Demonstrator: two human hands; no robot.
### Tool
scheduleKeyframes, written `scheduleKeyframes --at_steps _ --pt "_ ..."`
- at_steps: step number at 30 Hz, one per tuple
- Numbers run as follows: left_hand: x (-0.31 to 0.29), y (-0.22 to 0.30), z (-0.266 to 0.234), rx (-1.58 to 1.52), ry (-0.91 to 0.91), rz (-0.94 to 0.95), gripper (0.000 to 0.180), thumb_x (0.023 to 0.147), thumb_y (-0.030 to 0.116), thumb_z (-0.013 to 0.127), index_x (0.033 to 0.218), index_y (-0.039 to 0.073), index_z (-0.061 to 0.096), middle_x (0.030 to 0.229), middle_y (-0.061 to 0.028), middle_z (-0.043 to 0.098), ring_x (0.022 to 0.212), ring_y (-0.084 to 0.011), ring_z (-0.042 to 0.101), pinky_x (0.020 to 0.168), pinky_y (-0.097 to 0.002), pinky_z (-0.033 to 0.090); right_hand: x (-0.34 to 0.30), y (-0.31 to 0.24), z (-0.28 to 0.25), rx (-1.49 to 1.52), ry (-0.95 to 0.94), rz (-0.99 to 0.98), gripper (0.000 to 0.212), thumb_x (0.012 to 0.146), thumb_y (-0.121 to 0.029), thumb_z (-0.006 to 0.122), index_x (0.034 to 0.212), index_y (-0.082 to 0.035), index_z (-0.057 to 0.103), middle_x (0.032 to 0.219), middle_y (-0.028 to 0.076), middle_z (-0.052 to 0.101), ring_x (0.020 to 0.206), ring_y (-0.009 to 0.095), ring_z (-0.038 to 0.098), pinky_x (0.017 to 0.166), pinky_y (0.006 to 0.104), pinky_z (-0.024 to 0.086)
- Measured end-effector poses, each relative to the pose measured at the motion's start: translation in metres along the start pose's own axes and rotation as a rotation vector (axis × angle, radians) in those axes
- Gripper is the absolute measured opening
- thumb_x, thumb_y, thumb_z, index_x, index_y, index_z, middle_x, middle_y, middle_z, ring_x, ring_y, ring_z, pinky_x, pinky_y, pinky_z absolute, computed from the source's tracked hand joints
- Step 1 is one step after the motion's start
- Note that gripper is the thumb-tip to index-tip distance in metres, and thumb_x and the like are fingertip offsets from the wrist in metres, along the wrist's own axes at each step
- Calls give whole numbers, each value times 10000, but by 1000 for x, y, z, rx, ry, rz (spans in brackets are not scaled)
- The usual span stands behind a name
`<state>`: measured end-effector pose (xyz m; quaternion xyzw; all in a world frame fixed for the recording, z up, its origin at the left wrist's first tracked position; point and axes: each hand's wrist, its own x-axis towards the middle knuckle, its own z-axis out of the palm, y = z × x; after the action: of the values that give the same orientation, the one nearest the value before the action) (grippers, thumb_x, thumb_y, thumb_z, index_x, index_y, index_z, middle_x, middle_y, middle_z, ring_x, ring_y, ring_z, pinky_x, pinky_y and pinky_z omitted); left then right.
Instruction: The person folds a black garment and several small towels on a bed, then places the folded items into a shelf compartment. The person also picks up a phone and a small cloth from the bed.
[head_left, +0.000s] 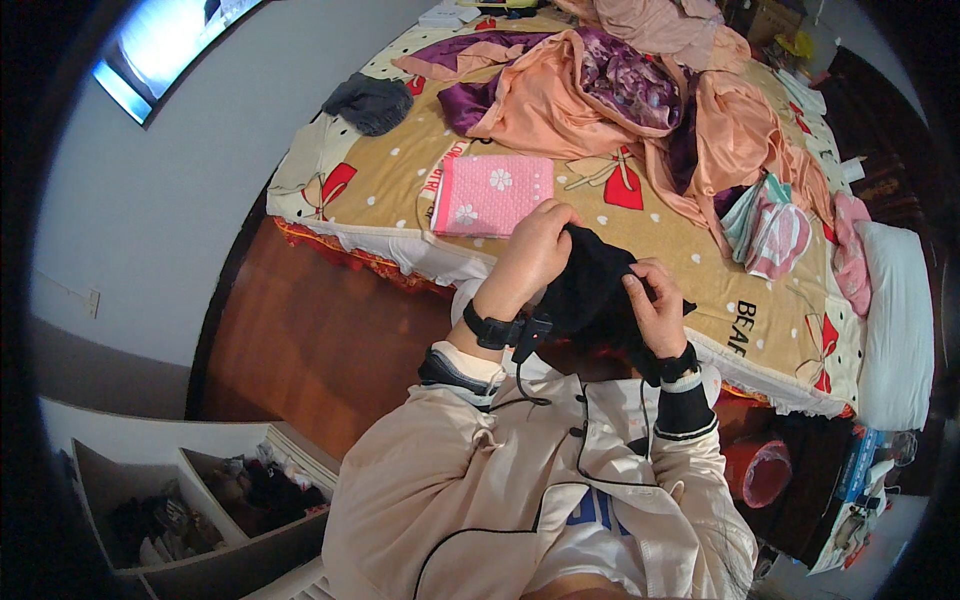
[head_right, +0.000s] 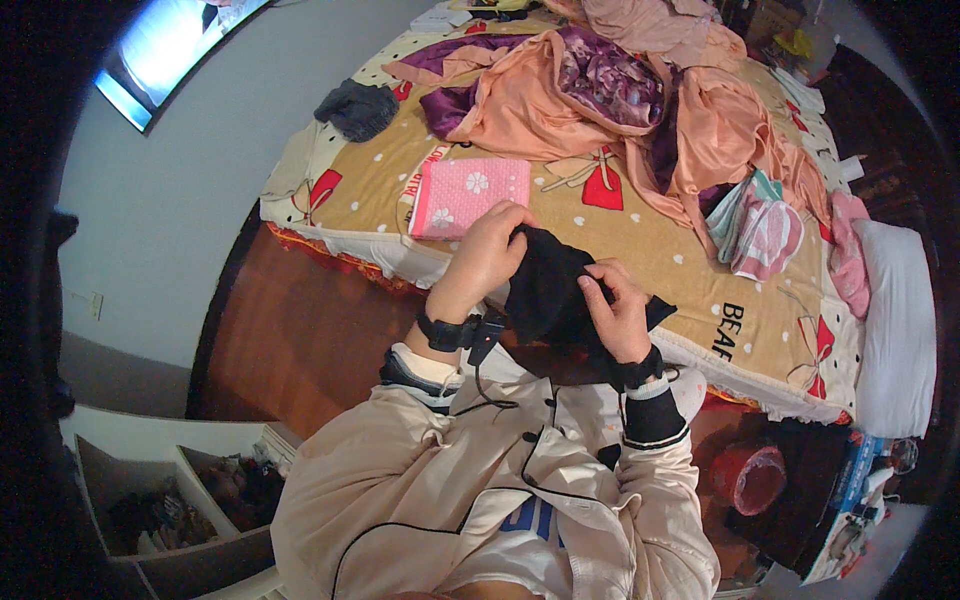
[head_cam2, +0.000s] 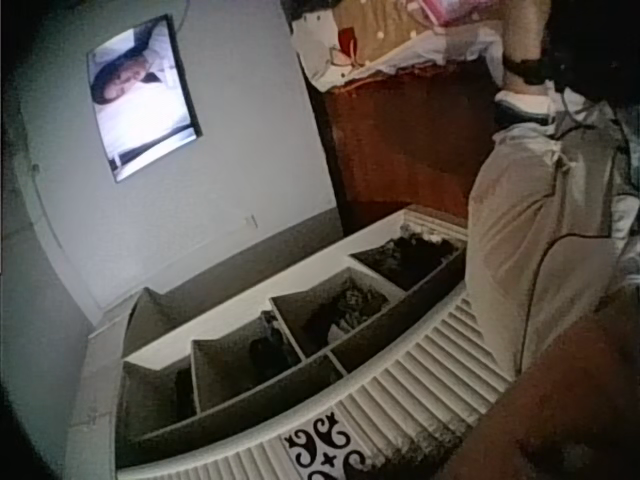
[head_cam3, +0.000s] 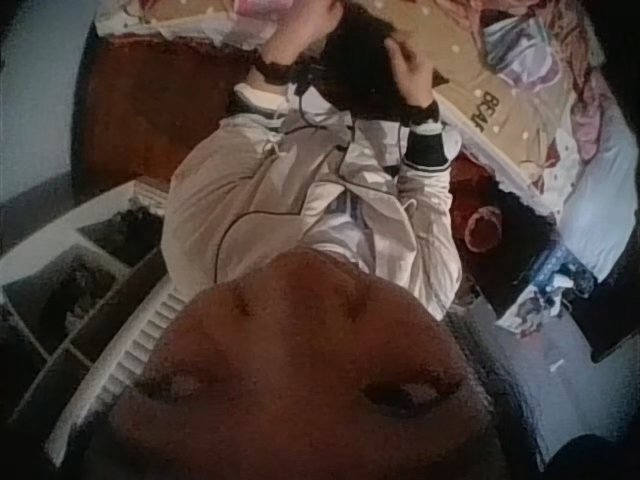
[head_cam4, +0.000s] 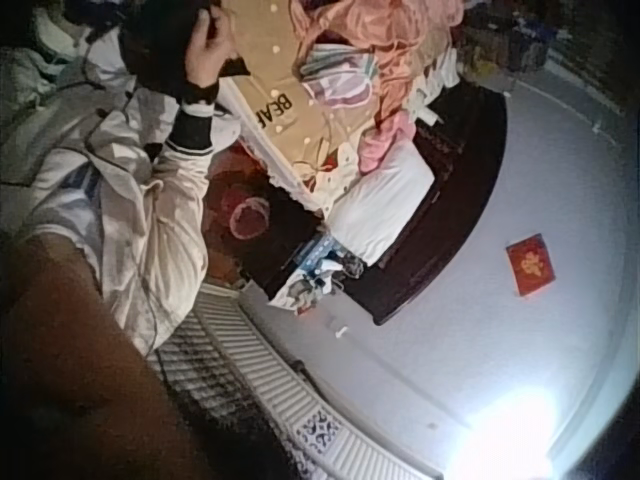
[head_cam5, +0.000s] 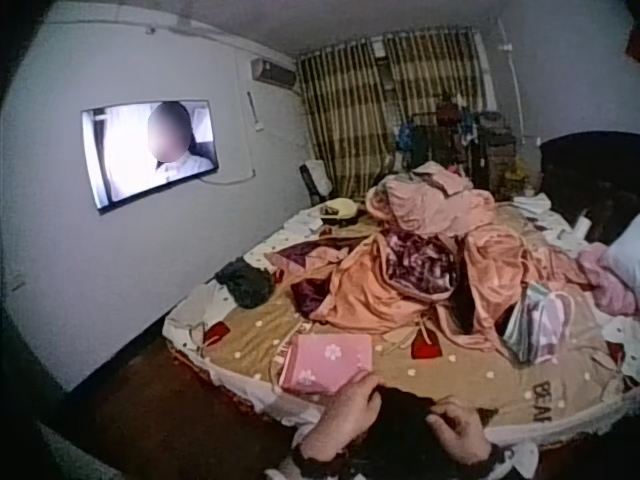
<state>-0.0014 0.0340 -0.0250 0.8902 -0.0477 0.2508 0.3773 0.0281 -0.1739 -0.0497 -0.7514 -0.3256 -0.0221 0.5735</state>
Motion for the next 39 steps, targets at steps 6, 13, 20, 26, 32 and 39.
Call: scheduleKeyframes --at_steps 6,13,20,26,32,39 --pt "-1 0 -2 -9 -68 -57 197 710 -37 490 899 -11 538 910 -185 543 887 -359 538 771 -379 443 -1 0 1 48 -77 71 146 842 -82 574 920 41 565 935 113 574 860 190 548 773 258 415" --pt "-5 2 6 -67 -174 47 288 701 -28 493 983 11 534 966 -168 541 940 -344 527 815 -368 437 0 2 -1 135 -98 72 148 845 -77 575 929 44 564 964 98 579 890 173 545 806 252 408" --pt "-4 11 3 -104 -300 69 342 684 -24 490 1020 18 534 1010 -164 548 987 -326 520 842 -355 428 -1 4 -5 189 -146 86 146 822 -63 599 927 37 579 981 100 597 913 167 554 820 257 415" --pt "-1 18 7 -302 -415 184 368 672 -19 473 1033 16 533 975 -158 556 970 -327 528 841 -363 421 0 4 -4 227 -148 92 130 822 -57 589 922 25 577 952 83 594 894 144 546 807 247 414" --pt "-3 13 7 -193 -383 145 216 754 122 599 934 12 555 912 -141 564 898 -306 536 777 -359 426 1 5 -7 220 -128 140 102 832 -58 577 897 18 561 879 42 569 815 99 516 739 221 412" --pt "-1 15 5 -204 -346 141 198 750 185 661 836 19 597 806 -116 586 819 -279 556 726 -348 430 0 10 -3 174 -215 193 124 810 -77 613 833 14 531 797 32 523 726 105 478 654 237 399"
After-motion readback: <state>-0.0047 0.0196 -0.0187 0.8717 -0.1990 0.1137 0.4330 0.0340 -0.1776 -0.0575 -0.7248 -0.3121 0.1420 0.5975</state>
